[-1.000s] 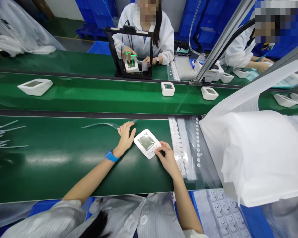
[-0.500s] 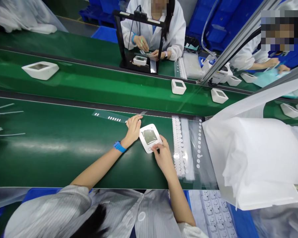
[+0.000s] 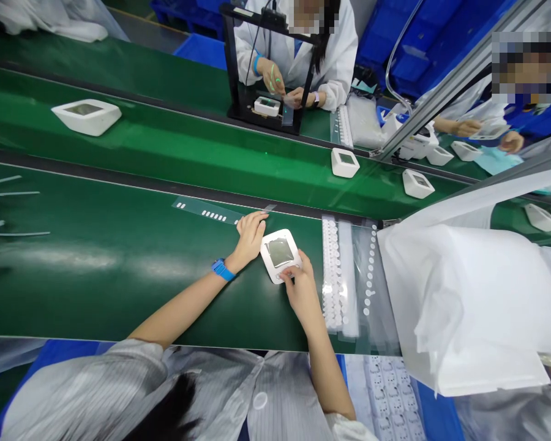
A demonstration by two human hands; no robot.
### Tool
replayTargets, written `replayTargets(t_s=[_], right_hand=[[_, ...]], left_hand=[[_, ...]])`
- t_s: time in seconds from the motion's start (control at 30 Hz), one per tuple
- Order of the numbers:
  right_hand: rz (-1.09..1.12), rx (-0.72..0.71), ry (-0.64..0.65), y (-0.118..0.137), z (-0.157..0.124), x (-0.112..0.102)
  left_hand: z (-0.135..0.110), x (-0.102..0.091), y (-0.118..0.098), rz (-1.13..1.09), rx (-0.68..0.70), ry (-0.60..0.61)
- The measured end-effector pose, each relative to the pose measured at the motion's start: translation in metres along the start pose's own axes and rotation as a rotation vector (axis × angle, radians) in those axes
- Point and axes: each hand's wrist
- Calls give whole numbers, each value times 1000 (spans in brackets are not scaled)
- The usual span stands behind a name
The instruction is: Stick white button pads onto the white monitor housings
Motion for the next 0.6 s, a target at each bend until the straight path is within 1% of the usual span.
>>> replayTargets(t_s=[0.6], right_hand=[[-45,-19,16,-2,1,-1]], left_hand=[[-1,-2,-3,14,-2,5]])
Point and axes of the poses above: each hand's wrist, its own z-axis towards the middle knuckle, its own x-axis out of the palm, y = z × x, and after that the axes turned 7 degrees about y, right-handed
